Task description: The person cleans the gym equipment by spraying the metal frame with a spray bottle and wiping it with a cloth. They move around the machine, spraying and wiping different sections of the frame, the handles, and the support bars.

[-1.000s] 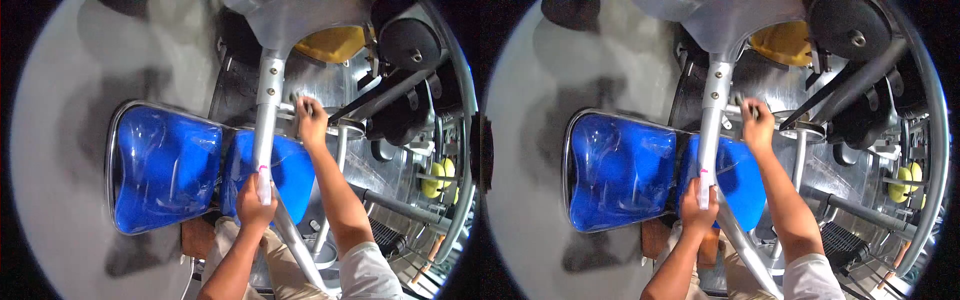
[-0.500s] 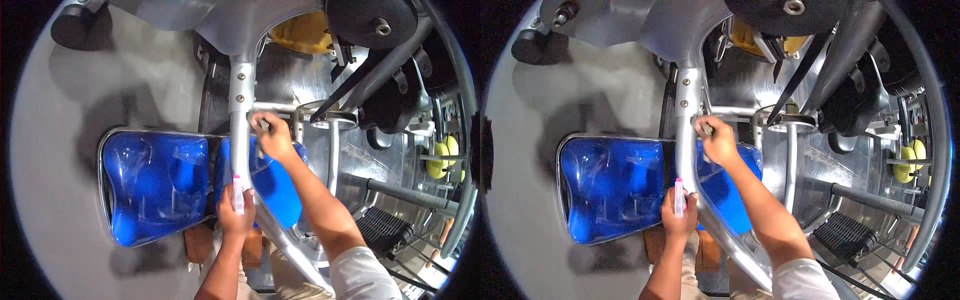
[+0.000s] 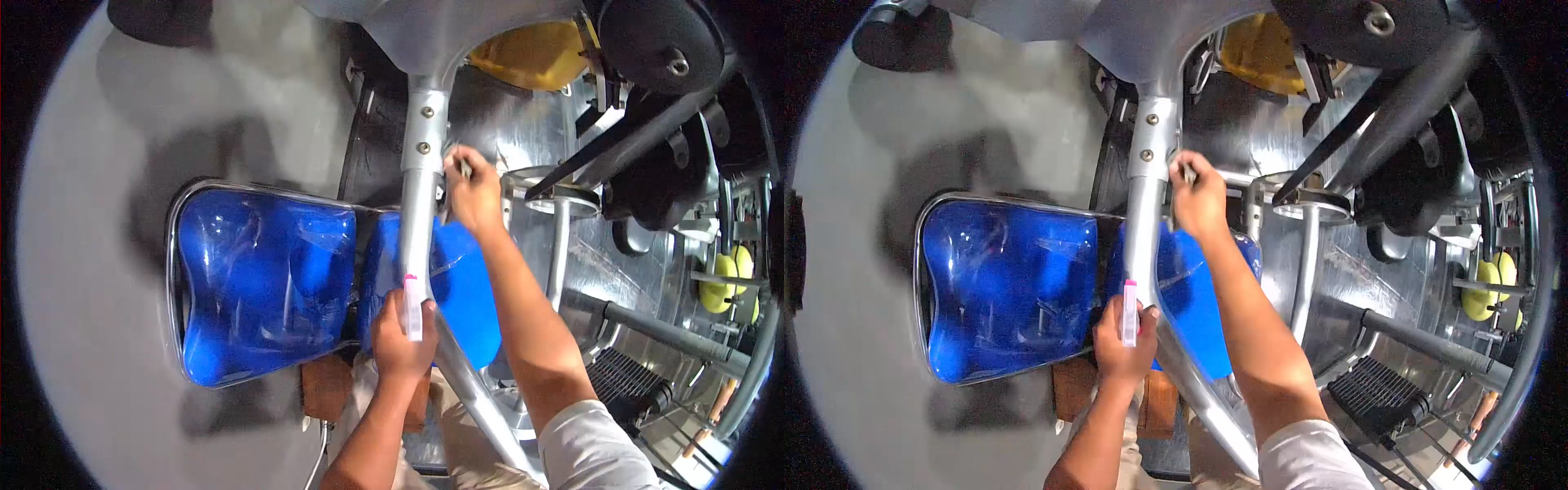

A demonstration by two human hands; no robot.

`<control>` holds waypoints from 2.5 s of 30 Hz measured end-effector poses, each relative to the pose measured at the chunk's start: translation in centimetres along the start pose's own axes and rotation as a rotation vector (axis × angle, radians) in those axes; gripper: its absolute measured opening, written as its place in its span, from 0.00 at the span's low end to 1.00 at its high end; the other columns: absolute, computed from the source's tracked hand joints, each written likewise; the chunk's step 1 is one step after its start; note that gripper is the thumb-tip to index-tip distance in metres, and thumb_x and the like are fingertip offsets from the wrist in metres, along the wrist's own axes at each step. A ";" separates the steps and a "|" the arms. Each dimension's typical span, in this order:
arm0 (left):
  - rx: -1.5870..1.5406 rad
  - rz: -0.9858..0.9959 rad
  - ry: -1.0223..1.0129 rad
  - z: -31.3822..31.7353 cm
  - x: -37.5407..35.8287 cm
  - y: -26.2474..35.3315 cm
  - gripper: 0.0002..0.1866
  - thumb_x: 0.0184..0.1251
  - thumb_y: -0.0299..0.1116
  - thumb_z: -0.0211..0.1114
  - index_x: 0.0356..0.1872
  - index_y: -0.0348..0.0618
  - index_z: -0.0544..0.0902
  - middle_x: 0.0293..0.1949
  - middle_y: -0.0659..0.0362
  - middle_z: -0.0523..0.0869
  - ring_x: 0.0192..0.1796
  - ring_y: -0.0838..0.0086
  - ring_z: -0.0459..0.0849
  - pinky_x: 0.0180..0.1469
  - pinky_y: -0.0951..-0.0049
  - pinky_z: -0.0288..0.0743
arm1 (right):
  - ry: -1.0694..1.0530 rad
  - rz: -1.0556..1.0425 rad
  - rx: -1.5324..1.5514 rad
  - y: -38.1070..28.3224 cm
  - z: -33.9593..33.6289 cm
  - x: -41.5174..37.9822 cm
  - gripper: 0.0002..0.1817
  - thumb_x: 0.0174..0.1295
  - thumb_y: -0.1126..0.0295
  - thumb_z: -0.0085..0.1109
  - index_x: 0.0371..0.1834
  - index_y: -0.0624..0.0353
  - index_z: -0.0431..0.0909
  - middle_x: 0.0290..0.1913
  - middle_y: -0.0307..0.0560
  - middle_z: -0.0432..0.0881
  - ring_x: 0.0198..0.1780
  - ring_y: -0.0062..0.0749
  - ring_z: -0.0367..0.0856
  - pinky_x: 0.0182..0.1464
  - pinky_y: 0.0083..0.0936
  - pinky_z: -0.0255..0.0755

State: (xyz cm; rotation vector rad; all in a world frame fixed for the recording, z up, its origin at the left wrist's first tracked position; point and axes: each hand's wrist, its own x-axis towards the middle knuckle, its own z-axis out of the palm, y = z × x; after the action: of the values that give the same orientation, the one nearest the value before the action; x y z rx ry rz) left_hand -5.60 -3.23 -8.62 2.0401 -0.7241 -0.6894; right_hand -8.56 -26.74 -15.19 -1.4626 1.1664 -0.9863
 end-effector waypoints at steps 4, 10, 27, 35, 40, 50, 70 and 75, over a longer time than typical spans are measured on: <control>0.112 -0.162 -0.075 -0.5 0.5 1.7 0.13 0.62 0.33 0.72 0.45 0.42 0.82 0.37 0.44 0.89 0.41 0.46 0.90 0.45 0.54 0.82 | -0.143 0.071 0.120 0.7 -2.0 -4.5 0.03 0.69 0.76 0.64 0.43 0.62 0.84 0.41 0.42 0.88 0.46 0.22 0.81 0.54 0.24 0.75; 0.057 -0.151 -0.167 -1.6 0.8 2.0 0.12 0.64 0.34 0.72 0.45 0.42 0.82 0.39 0.45 0.89 0.43 0.47 0.90 0.46 0.55 0.82 | 0.181 0.064 0.133 0.9 0.4 7.2 0.08 0.66 0.75 0.65 0.46 0.64 0.87 0.41 0.48 0.90 0.41 0.25 0.83 0.49 0.24 0.76; -0.016 0.309 -0.002 -6.0 0.9 5.3 0.12 0.61 0.33 0.79 0.39 0.43 0.84 0.24 0.61 0.79 0.24 0.73 0.77 0.28 0.69 0.72 | 0.122 -0.245 -0.387 -1.2 0.5 4.0 0.12 0.58 0.76 0.64 0.46 0.63 0.85 0.45 0.62 0.88 0.48 0.58 0.87 0.53 0.41 0.80; -0.159 0.209 -0.079 -7.3 0.1 4.4 0.08 0.67 0.31 0.75 0.40 0.41 0.84 0.28 0.61 0.83 0.29 0.77 0.81 0.32 0.72 0.75 | 0.036 -0.224 -0.378 -5.1 1.2 5.5 0.11 0.60 0.79 0.65 0.47 0.64 0.85 0.44 0.60 0.88 0.48 0.48 0.89 0.53 0.35 0.79; -0.349 0.171 -0.200 -8.0 -0.2 4.9 0.08 0.67 0.25 0.71 0.45 0.38 0.83 0.36 0.50 0.88 0.37 0.61 0.90 0.40 0.65 0.81 | -0.066 -0.393 -0.425 -3.7 0.1 3.0 0.09 0.58 0.80 0.66 0.43 0.64 0.85 0.43 0.58 0.87 0.45 0.47 0.89 0.49 0.32 0.80; -0.356 0.267 -0.277 -5.3 -1.4 3.1 0.15 0.63 0.23 0.71 0.50 0.38 0.81 0.37 0.46 0.86 0.39 0.50 0.88 0.42 0.60 0.80 | -0.128 -0.420 -0.602 -5.6 0.0 3.6 0.10 0.58 0.76 0.70 0.43 0.60 0.86 0.40 0.57 0.86 0.46 0.56 0.85 0.49 0.41 0.79; -0.439 0.349 -0.321 -5.7 -1.3 4.4 0.22 0.60 0.22 0.69 0.58 0.39 0.81 0.41 0.47 0.86 0.42 0.51 0.89 0.44 0.59 0.82 | -0.087 -0.272 -0.409 -2.7 -1.0 4.4 0.08 0.65 0.74 0.68 0.44 0.66 0.86 0.33 0.40 0.86 0.38 0.20 0.79 0.44 0.23 0.76; -0.417 0.380 -0.355 -8.4 -1.5 6.3 0.18 0.64 0.23 0.72 0.55 0.35 0.82 0.40 0.48 0.86 0.40 0.56 0.89 0.42 0.63 0.82 | -0.116 -0.250 -0.385 -3.0 -0.3 7.7 0.11 0.65 0.71 0.68 0.47 0.65 0.87 0.36 0.50 0.89 0.39 0.27 0.84 0.47 0.28 0.78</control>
State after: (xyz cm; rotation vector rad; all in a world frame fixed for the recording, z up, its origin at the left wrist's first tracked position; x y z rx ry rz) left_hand -2.34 -0.70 1.15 1.3677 -1.0393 -0.8995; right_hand -6.74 -34.18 -12.08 -1.9837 1.1492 -0.8575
